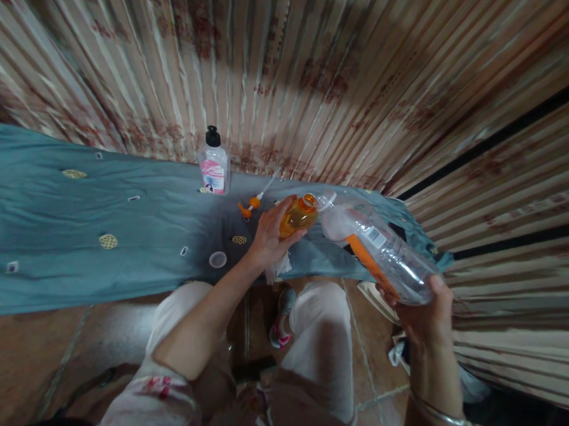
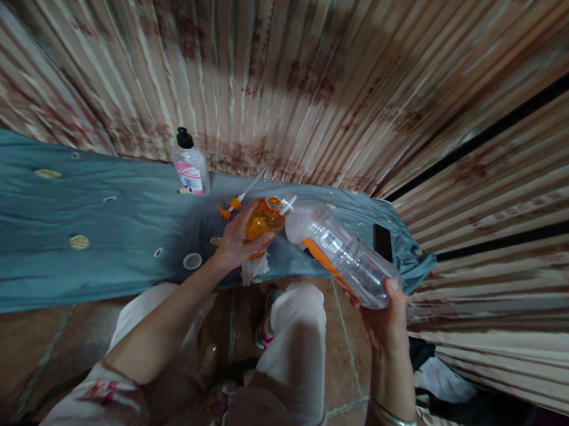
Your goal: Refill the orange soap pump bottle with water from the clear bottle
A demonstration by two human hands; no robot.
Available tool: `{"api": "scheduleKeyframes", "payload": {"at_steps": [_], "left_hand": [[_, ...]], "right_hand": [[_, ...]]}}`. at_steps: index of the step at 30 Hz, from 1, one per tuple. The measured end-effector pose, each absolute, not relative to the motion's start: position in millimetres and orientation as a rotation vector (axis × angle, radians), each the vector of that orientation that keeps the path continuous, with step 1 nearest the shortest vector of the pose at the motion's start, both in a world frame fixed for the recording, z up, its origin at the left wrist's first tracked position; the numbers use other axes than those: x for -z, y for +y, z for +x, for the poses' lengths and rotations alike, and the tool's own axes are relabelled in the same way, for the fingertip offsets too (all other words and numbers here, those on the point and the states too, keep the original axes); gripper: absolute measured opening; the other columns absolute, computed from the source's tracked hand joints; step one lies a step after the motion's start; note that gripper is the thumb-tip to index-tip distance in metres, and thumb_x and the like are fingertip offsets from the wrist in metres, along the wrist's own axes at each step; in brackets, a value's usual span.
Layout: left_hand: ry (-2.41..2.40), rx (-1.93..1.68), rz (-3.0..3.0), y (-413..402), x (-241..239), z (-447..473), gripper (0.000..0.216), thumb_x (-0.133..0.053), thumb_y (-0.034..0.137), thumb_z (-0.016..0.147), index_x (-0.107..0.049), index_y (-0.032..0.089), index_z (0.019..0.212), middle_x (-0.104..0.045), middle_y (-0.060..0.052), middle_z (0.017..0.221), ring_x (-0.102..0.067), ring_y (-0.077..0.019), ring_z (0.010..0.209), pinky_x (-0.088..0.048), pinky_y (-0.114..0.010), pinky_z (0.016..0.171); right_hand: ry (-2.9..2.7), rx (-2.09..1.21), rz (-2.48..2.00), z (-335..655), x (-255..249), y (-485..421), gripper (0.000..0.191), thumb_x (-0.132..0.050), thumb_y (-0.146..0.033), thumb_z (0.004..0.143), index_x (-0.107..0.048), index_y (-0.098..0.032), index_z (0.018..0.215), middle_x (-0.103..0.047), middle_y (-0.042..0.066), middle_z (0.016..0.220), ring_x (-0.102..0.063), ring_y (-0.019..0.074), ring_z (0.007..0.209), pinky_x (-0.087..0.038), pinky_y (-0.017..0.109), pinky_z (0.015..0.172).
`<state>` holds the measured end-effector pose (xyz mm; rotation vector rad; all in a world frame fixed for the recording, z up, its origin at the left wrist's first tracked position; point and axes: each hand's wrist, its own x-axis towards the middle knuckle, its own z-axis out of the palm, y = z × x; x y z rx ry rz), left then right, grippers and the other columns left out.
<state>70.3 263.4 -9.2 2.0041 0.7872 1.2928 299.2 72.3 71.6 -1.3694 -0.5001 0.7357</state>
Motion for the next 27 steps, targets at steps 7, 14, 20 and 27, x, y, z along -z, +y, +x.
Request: {"api": "scheduleKeyframes", "payload": {"at_steps": [7, 14, 20, 27], "left_hand": [[0.761, -1.321, 2.015, 262.8, 9.5, 71.2, 0.072, -0.064, 0.059, 0.091, -0.046, 0.021, 0.149, -0.061, -0.016, 0.148, -0.062, -0.0306, 0.133, -0.046, -0.048, 0.115], [0.771, -1.312, 1.997, 263.3, 11.4, 69.4, 0.072, -0.067, 0.059, 0.089, -0.049, 0.022, 0.148, -0.062, -0.016, 0.146, -0.063, -0.0314, 0.131, -0.05, -0.047, 0.111], [0.791, -1.309, 2.006, 266.9, 17.4, 66.9, 0.074, -0.07, 0.058, 0.087, -0.049, 0.019, 0.147, -0.063, -0.017, 0.144, -0.064, -0.032, 0.13, -0.051, -0.046, 0.109], [0.784, -1.308, 1.985, 267.8, 15.7, 65.0, 0.072, -0.072, 0.052, 0.087, -0.049, 0.019, 0.146, -0.065, -0.016, 0.141, -0.065, -0.0306, 0.129, -0.051, -0.046, 0.111]], "right_hand": [[-0.473, -0.74, -1.421, 304.5, -68.2, 61.5, 0.069, -0.079, -0.076, 0.06, -0.074, -0.026, 0.108, -0.075, 0.007, 0.09, -0.073, 0.0274, 0.076, -0.05, 0.03, 0.046], [-0.501, -0.802, -1.362, 307.4, -59.9, 54.2, 0.069, -0.083, -0.072, 0.06, -0.074, -0.025, 0.109, -0.077, 0.008, 0.083, -0.076, 0.0335, 0.085, -0.059, 0.037, 0.053], [-0.522, -0.894, -1.38, 313.7, -58.0, 47.4, 0.054, -0.085, -0.063, 0.065, -0.076, -0.029, 0.106, -0.08, 0.005, 0.088, -0.076, 0.0275, 0.072, -0.057, 0.032, 0.049], [-0.573, -0.95, -1.368, 328.4, -45.5, 38.3, 0.055, -0.088, -0.053, 0.066, -0.074, -0.028, 0.112, -0.08, 0.008, 0.095, -0.076, 0.0275, 0.075, -0.062, 0.036, 0.059]]}}
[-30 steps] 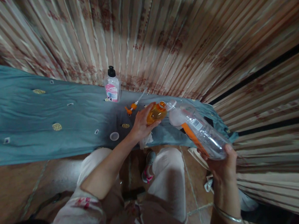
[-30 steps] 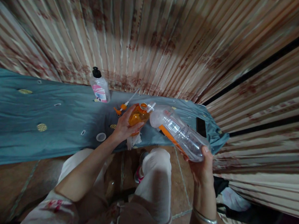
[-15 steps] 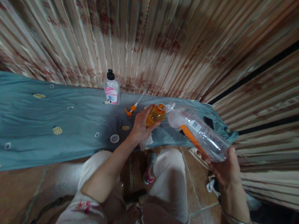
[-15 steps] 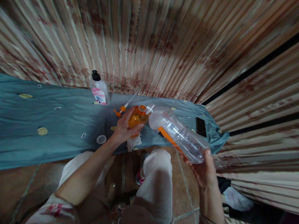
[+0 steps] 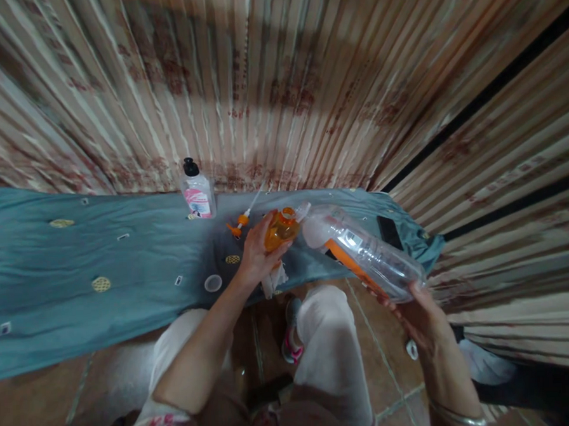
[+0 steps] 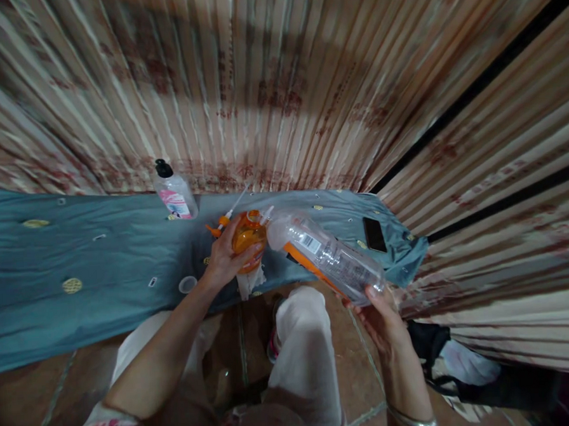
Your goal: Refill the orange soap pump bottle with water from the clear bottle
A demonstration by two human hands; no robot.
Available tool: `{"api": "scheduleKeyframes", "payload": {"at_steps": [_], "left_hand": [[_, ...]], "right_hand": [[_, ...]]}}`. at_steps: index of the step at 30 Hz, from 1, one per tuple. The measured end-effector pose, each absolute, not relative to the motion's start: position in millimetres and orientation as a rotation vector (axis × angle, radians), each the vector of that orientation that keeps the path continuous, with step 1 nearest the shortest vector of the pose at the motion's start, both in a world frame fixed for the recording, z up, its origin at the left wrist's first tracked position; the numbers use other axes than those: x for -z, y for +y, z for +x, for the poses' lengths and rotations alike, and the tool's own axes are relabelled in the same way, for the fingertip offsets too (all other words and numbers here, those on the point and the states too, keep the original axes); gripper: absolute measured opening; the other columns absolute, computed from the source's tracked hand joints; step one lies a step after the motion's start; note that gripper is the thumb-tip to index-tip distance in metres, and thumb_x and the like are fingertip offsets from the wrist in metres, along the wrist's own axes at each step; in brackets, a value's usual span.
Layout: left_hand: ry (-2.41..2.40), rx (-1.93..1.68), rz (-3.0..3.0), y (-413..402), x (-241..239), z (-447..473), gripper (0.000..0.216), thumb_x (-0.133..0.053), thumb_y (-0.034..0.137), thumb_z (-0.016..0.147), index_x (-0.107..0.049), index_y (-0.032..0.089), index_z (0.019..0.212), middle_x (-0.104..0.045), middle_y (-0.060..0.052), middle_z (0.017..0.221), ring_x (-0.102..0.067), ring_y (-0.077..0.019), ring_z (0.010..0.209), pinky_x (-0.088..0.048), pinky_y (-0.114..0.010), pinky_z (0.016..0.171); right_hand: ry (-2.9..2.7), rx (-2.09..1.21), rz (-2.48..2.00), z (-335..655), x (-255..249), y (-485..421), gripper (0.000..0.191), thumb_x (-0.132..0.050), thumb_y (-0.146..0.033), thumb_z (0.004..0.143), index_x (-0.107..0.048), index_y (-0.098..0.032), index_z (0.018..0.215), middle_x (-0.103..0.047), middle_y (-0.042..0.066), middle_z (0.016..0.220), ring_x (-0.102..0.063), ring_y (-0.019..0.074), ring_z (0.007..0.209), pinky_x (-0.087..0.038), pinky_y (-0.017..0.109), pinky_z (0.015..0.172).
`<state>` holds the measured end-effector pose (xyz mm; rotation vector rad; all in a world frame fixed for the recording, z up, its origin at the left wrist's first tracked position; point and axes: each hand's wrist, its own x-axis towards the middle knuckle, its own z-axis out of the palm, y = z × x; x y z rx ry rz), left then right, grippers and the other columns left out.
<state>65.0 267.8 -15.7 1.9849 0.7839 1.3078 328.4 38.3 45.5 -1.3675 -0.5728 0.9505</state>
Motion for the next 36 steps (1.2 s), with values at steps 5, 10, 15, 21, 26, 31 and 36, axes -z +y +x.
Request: {"api": "scheduleKeyframes", "payload": {"at_steps": [5, 10, 15, 21, 26, 31, 36], "left_hand": [[0.809, -1.302, 1.953, 267.5, 17.7, 63.0, 0.072, -0.073, 0.05, 0.086, -0.049, 0.019, 0.147, -0.068, -0.016, 0.137, -0.066, -0.0313, 0.127, -0.051, -0.049, 0.11], [0.817, -1.285, 1.955, 268.2, 18.6, 62.3, 0.071, -0.075, 0.05, 0.085, -0.05, 0.021, 0.146, -0.068, -0.014, 0.137, -0.065, -0.0311, 0.129, -0.051, -0.049, 0.111], [0.819, -1.282, 1.96, 268.1, 18.1, 62.7, 0.07, -0.075, 0.047, 0.085, -0.05, 0.021, 0.145, -0.067, -0.015, 0.139, -0.064, -0.0305, 0.13, -0.05, -0.047, 0.112], [0.794, -1.303, 1.942, 265.8, 17.4, 64.0, 0.069, -0.074, 0.047, 0.086, -0.05, 0.02, 0.145, -0.066, -0.016, 0.14, -0.065, -0.0312, 0.129, -0.05, -0.048, 0.112], [0.786, -1.308, 1.937, 265.4, 19.1, 65.8, 0.069, -0.074, 0.048, 0.087, -0.051, 0.021, 0.146, -0.067, -0.015, 0.139, -0.066, -0.0308, 0.126, -0.052, -0.048, 0.11], [0.778, -1.328, 1.981, 267.2, 21.0, 67.1, 0.072, -0.075, 0.05, 0.086, -0.05, 0.021, 0.147, -0.066, -0.016, 0.139, -0.065, -0.0306, 0.127, -0.052, -0.047, 0.109], [0.754, -1.329, 1.969, 266.3, 18.8, 68.0, 0.069, -0.073, 0.052, 0.087, -0.053, 0.021, 0.145, -0.066, -0.017, 0.139, -0.065, -0.0321, 0.129, -0.051, -0.049, 0.111]], "right_hand": [[-0.627, -0.941, -1.359, 318.4, -46.7, 38.0, 0.067, -0.091, -0.047, 0.063, -0.069, -0.024, 0.122, -0.079, 0.01, 0.095, -0.075, 0.0281, 0.077, -0.06, 0.035, 0.056], [-0.589, -0.825, -1.326, 296.5, -58.0, 43.0, 0.059, -0.089, -0.043, 0.068, -0.068, -0.025, 0.12, -0.077, 0.007, 0.095, -0.073, 0.0239, 0.077, -0.059, 0.033, 0.059], [-0.593, -0.779, -1.311, 293.4, -60.7, 46.5, 0.057, -0.089, -0.041, 0.068, -0.069, -0.026, 0.119, -0.075, 0.003, 0.083, -0.07, 0.021, 0.068, -0.05, 0.026, 0.048], [-0.647, -0.778, -1.332, 295.2, -62.8, 48.9, 0.059, -0.086, -0.046, 0.07, -0.067, -0.027, 0.122, -0.075, 0.004, 0.084, -0.066, 0.0186, 0.059, -0.047, 0.027, 0.047], [-0.643, -0.767, -1.348, 296.7, -64.3, 49.2, 0.055, -0.085, -0.044, 0.071, -0.068, -0.027, 0.12, -0.074, 0.003, 0.084, -0.066, 0.0197, 0.061, -0.046, 0.028, 0.047], [-0.588, -0.732, -1.346, 298.8, -63.8, 49.6, 0.054, -0.088, -0.042, 0.066, -0.07, -0.028, 0.116, -0.073, 0.001, 0.081, -0.066, 0.019, 0.06, -0.048, 0.028, 0.047], [-0.623, -0.774, -1.371, 310.9, -62.5, 47.4, 0.06, -0.088, -0.043, 0.065, -0.068, -0.028, 0.12, -0.075, 0.003, 0.083, -0.067, 0.0208, 0.06, -0.049, 0.029, 0.046]]}}
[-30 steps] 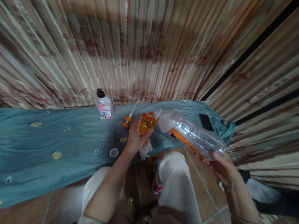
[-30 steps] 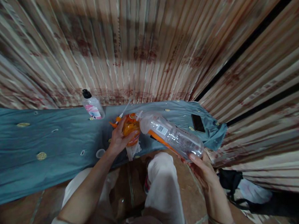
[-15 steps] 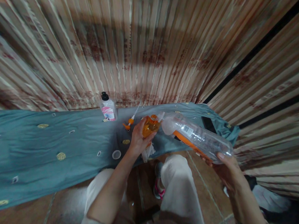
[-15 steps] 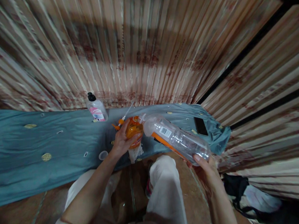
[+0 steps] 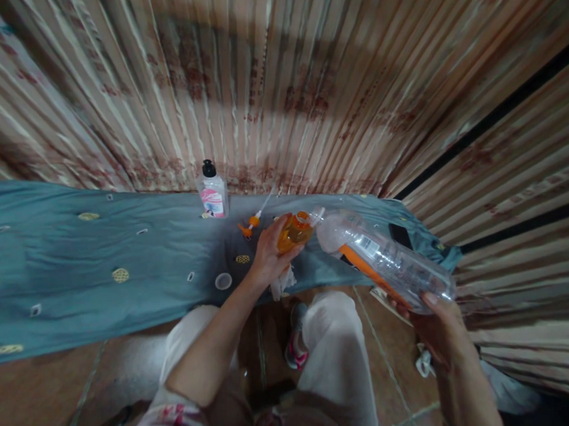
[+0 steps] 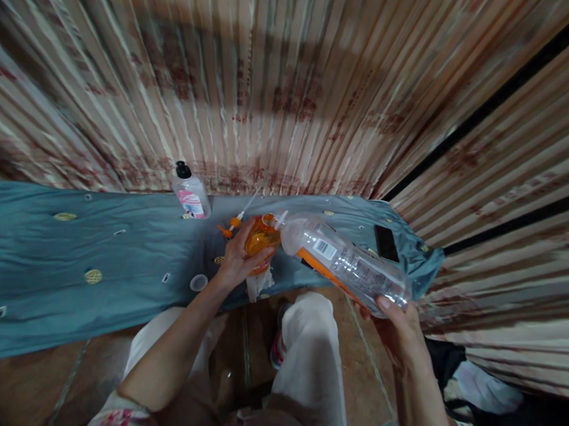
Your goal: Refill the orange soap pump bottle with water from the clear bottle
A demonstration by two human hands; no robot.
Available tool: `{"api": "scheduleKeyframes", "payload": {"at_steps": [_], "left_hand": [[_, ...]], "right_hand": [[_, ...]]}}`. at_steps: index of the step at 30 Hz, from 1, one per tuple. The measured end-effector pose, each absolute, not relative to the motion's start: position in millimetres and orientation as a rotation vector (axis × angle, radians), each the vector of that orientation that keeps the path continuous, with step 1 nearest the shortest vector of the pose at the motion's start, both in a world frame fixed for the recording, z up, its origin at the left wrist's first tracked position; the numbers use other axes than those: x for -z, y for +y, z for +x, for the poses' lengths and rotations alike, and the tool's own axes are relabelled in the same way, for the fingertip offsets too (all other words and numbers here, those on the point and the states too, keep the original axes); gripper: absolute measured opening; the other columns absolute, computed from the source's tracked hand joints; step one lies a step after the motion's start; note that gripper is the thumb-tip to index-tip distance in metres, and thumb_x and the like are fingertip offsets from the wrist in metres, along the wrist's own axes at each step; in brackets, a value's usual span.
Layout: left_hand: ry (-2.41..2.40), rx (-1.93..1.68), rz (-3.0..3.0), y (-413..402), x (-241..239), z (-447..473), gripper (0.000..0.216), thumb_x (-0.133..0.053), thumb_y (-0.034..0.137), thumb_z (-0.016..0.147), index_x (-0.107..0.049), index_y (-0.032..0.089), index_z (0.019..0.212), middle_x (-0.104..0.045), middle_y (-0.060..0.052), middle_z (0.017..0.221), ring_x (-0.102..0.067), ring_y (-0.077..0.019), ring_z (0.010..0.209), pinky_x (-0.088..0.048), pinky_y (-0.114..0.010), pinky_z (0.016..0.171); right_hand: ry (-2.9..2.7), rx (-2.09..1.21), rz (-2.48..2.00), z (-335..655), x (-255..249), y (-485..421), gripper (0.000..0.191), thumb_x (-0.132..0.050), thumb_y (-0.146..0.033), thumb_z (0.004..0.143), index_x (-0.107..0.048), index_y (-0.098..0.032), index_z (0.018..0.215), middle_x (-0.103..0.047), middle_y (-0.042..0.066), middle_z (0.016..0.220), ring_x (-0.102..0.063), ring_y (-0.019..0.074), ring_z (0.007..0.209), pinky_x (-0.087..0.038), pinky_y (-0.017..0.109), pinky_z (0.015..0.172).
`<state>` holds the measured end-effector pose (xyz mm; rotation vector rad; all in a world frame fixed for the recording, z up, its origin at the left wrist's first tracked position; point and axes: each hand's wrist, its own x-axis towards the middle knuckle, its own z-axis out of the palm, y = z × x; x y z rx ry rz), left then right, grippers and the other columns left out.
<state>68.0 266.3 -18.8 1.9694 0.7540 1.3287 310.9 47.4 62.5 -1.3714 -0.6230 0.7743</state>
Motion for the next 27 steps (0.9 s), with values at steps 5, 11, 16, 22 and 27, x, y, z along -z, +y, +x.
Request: {"api": "scheduleKeyframes", "payload": {"at_steps": [5, 11, 16, 22, 27], "left_hand": [[0.764, -1.319, 1.96, 265.0, 17.8, 69.3, 0.07, -0.073, 0.053, 0.086, -0.052, 0.021, 0.145, -0.066, -0.018, 0.14, -0.064, -0.0319, 0.129, -0.05, -0.05, 0.111], [0.796, -1.281, 1.969, 263.3, 13.6, 69.3, 0.07, -0.073, 0.051, 0.086, -0.052, 0.021, 0.145, -0.064, -0.016, 0.143, -0.067, -0.0318, 0.125, -0.053, -0.048, 0.108], [0.821, -1.233, 1.997, 260.7, 9.0, 69.9, 0.068, -0.074, 0.046, 0.086, -0.052, 0.022, 0.145, -0.064, -0.014, 0.143, -0.067, -0.0318, 0.124, -0.051, -0.048, 0.109], [0.801, -1.214, 2.016, 258.9, 4.8, 70.9, 0.066, -0.072, 0.044, 0.088, -0.051, 0.023, 0.146, -0.063, -0.013, 0.145, -0.063, -0.0306, 0.13, -0.049, -0.046, 0.112], [0.793, -1.227, 1.998, 259.3, 6.8, 71.0, 0.067, -0.073, 0.047, 0.087, -0.051, 0.023, 0.146, -0.063, -0.015, 0.145, -0.062, -0.0314, 0.132, -0.048, -0.047, 0.112]], "right_hand": [[-0.647, -0.818, -1.388, 322.5, -60.8, 44.5, 0.066, -0.089, -0.045, 0.063, -0.066, -0.028, 0.123, -0.076, 0.004, 0.086, -0.069, 0.0235, 0.063, -0.052, 0.031, 0.046], [-0.651, -0.812, -1.391, 326.9, -60.5, 44.3, 0.064, -0.088, -0.044, 0.062, -0.067, -0.026, 0.12, -0.075, 0.004, 0.084, -0.07, 0.0243, 0.064, -0.052, 0.031, 0.045], [-0.672, -0.817, -1.386, 328.1, -64.7, 43.1, 0.057, -0.088, -0.044, 0.063, -0.069, -0.03, 0.114, -0.075, 0.001, 0.083, -0.066, 0.0221, 0.059, -0.053, 0.033, 0.047], [-0.731, -0.803, -1.382, 324.6, -70.4, 43.5, 0.046, -0.085, -0.044, 0.068, -0.072, -0.028, 0.108, -0.074, 0.003, 0.079, -0.066, 0.0221, 0.06, -0.05, 0.031, 0.046], [-0.734, -0.782, -1.399, 323.4, -71.6, 44.2, 0.05, -0.085, -0.046, 0.066, -0.07, -0.025, 0.11, -0.072, 0.004, 0.077, -0.065, 0.0215, 0.059, -0.049, 0.031, 0.045]]}}
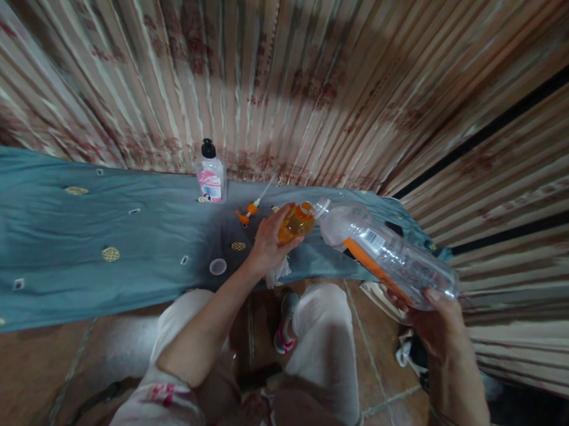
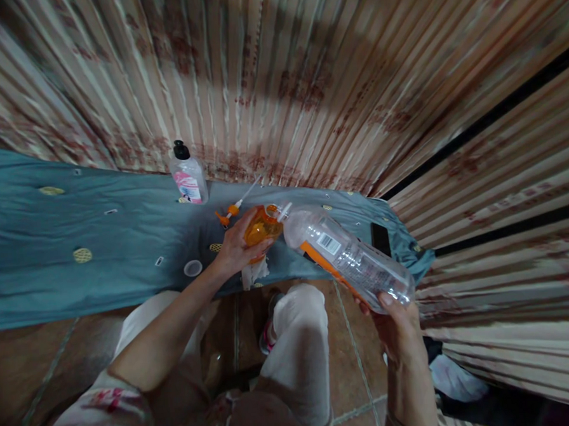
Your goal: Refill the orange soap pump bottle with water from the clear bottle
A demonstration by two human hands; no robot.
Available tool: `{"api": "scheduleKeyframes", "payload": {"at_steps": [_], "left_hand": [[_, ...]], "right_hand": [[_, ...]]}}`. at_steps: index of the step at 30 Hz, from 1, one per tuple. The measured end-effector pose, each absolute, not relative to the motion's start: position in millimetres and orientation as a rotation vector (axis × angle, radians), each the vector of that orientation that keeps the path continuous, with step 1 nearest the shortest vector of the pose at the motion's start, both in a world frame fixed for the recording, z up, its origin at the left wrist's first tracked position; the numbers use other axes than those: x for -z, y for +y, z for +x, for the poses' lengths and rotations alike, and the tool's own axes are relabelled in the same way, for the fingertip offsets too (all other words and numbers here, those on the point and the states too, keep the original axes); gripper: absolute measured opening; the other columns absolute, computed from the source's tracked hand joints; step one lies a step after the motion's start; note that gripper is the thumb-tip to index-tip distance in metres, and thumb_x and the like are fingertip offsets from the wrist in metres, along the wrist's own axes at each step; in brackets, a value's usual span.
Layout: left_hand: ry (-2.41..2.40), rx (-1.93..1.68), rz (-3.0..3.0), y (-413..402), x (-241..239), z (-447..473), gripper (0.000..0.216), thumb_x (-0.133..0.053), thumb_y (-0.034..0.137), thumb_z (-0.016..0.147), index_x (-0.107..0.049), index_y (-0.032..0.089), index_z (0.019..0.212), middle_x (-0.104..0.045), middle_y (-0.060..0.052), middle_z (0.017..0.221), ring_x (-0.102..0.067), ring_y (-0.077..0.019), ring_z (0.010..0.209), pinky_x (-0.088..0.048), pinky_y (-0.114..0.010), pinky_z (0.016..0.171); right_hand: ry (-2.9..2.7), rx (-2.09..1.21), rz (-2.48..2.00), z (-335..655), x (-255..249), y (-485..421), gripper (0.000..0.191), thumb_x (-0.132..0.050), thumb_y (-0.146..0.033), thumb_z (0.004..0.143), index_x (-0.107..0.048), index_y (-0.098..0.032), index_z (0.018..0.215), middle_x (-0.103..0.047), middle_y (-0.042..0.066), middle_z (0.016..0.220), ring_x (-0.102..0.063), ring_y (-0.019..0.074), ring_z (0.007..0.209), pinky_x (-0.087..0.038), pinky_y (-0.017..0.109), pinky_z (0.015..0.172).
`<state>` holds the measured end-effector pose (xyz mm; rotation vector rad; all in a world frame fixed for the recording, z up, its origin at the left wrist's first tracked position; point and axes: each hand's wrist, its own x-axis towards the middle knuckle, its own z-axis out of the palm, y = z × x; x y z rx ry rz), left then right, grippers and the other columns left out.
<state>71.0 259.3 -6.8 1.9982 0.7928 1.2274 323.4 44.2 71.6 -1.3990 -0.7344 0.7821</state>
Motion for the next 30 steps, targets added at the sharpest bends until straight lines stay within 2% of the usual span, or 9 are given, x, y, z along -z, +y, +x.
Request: {"api": "scheduleKeyframes", "payload": {"at_steps": [9, 19, 30], "left_hand": [[0.808, -1.227, 1.993, 261.4, 11.5, 71.2, 0.071, -0.074, 0.052, 0.085, -0.052, 0.023, 0.145, -0.063, -0.015, 0.144, -0.064, -0.0316, 0.129, -0.048, -0.047, 0.111], [0.786, -1.254, 1.999, 263.0, 16.0, 74.4, 0.072, -0.073, 0.055, 0.085, -0.051, 0.022, 0.145, -0.062, -0.016, 0.146, -0.063, -0.0324, 0.131, -0.049, -0.049, 0.111], [0.793, -1.226, 1.995, 261.6, 13.1, 74.9, 0.07, -0.075, 0.051, 0.084, -0.052, 0.023, 0.145, -0.062, -0.015, 0.146, -0.063, -0.0329, 0.131, -0.047, -0.05, 0.113]], "right_hand": [[-0.715, -0.79, -1.462, 325.6, -76.4, 42.0, 0.046, -0.087, -0.05, 0.061, -0.071, -0.025, 0.096, -0.073, 0.004, 0.076, -0.066, 0.0229, 0.059, -0.05, 0.032, 0.044], [-0.701, -0.684, -1.428, 304.3, -88.9, 45.7, 0.038, -0.088, -0.046, 0.06, -0.071, -0.025, 0.086, -0.069, 0.001, 0.068, -0.061, 0.0177, 0.053, -0.047, 0.026, 0.043], [-0.642, -0.693, -1.445, 305.6, -89.6, 44.1, 0.049, -0.089, -0.045, 0.055, -0.072, -0.025, 0.097, -0.071, 0.001, 0.07, -0.063, 0.0186, 0.055, -0.048, 0.026, 0.042]]}}
